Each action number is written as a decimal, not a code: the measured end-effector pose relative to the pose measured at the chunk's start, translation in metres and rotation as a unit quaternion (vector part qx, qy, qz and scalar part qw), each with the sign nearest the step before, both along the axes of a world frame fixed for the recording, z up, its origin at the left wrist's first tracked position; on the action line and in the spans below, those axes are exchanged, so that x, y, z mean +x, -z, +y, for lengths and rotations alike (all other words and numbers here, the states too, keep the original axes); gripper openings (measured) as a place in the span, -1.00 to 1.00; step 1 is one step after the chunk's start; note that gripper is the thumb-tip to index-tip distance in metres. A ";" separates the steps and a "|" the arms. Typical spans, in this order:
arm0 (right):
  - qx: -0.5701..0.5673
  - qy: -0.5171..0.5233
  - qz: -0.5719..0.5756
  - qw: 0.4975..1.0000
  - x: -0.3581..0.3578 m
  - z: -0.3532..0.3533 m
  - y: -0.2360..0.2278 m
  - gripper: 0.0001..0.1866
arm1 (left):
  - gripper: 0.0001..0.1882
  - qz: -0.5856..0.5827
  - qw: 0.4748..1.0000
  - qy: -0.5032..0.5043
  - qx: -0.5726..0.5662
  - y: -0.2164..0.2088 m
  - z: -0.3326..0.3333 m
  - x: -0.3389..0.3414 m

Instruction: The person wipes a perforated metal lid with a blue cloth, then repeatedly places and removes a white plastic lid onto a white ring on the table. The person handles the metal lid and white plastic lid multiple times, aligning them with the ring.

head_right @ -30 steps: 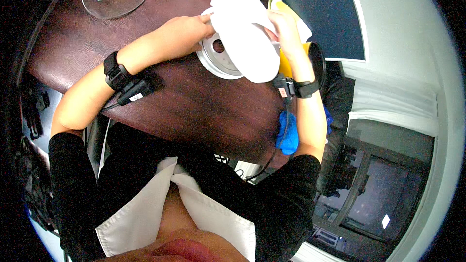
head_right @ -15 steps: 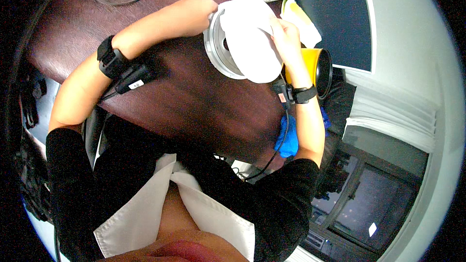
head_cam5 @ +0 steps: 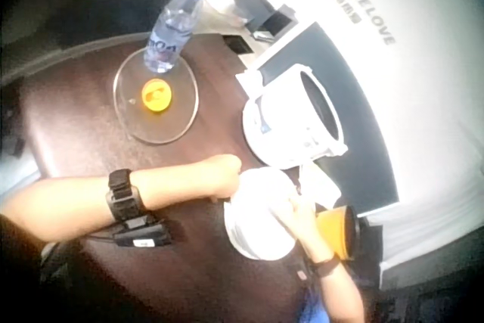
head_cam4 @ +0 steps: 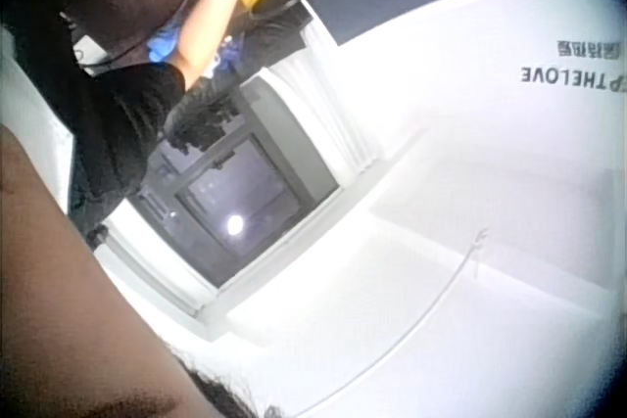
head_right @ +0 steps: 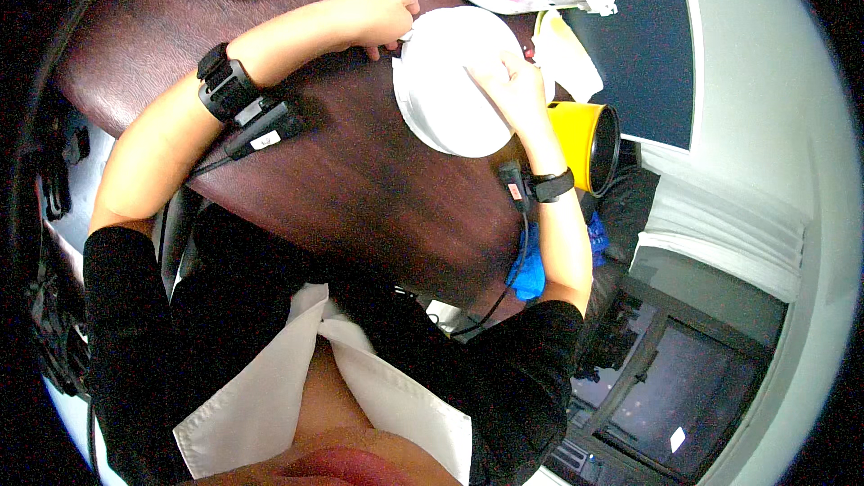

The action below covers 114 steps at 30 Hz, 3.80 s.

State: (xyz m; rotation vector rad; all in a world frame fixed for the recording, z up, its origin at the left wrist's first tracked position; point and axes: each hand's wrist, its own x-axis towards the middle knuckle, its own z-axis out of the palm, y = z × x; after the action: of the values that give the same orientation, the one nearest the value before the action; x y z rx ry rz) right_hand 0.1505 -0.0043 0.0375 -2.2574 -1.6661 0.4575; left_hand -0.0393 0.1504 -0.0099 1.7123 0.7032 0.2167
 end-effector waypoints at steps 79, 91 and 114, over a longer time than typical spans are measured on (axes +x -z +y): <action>0.473 -0.002 0.623 0.623 0.027 -0.114 -0.002 -0.36 | -0.60 -0.458 0.704 0.212 0.499 -0.133 -0.107 0.066; 0.489 -0.022 0.626 0.607 0.024 -0.105 -0.002 -0.36 | -0.73 -0.418 0.905 0.081 0.006 -0.160 -0.061 0.071; 0.482 -0.074 0.644 0.590 0.041 -0.079 0.003 -0.35 | -0.50 -0.268 0.937 0.222 0.017 -0.127 -0.112 0.085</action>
State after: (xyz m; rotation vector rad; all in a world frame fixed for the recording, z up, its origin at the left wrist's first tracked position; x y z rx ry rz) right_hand 0.1919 -0.0833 0.0344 -0.5227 -0.8094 0.7030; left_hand 0.0457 0.0387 0.1167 1.6907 -0.0931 0.3595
